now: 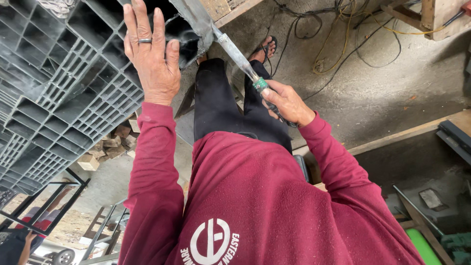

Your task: The person uses a soldering iron to melt and fuse the edges of a black plastic crate. They hold the crate steady with one hand while applying the hot tip of the tool to the seams, generating smoke as the plastic softens and joins.

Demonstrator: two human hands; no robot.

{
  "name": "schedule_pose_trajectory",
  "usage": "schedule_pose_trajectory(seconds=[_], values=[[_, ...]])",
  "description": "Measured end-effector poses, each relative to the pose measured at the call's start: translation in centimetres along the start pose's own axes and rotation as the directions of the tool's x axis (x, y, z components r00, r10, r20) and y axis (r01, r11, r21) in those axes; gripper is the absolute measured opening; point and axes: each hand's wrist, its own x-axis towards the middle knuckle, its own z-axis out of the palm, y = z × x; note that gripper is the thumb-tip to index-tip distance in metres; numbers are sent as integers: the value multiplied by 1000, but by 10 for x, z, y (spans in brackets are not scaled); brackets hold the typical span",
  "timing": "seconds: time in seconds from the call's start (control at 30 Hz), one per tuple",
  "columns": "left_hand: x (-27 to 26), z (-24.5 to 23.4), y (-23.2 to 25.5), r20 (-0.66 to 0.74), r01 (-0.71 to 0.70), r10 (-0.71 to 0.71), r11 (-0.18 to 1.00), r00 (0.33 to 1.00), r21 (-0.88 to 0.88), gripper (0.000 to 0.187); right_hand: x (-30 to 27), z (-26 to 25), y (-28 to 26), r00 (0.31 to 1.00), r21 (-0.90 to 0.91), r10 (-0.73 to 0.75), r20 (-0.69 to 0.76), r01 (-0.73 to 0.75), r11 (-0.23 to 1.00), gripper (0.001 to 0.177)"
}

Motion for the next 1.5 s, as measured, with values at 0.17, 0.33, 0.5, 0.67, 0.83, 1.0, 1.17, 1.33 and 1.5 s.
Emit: schedule_pose_trajectory(seconds=[0.17, 0.33, 0.5, 0.67, 0.83, 1.0, 1.17, 1.33, 1.5], values=[[0, 2, -2, -35, -18, 17, 1000, 999, -14, 52, 5, -11, -19, 996, 65, 78, 45, -80, 995, 47], [-1, 4, -4, -34, -24, 24, 1000, 999, 3, 50, -2, -20, -45, 990, 43, 43, 138, -50, 998, 48], [-1, 2, -3, -27, -35, 35, 999, 999, 1, 50, -9, -17, -50, 991, -22, 57, 121, -55, 998, 48], [1, 1, -2, -28, -29, 29, 1000, 999, -10, 50, 7, -17, -34, 997, -60, 59, 51, -56, 997, 44], [1, 1, -2, -27, -20, 20, 1000, 999, -16, 53, 3, -14, -23, 998, -2, 43, 49, -43, 999, 43], [-1, 5, -5, -40, -38, 37, 999, 999, -21, 54, -5, 1, -17, 999, 48, 34, 29, -35, 998, 47], [-1, 6, -7, -47, -57, 56, 998, 997, -25, 54, -3, 9, -5, 1000, 86, 8, -8, -7, 996, 47], [-4, 12, -12, -49, -71, 70, 997, 996, -6, 52, -7, 22, 13, 998, 89, -59, -32, 61, 994, 46], [-4, 10, -12, -45, -79, 79, 997, 996, -9, 53, -5, 30, 28, 996, 120, -77, -45, 82, 989, 47]])
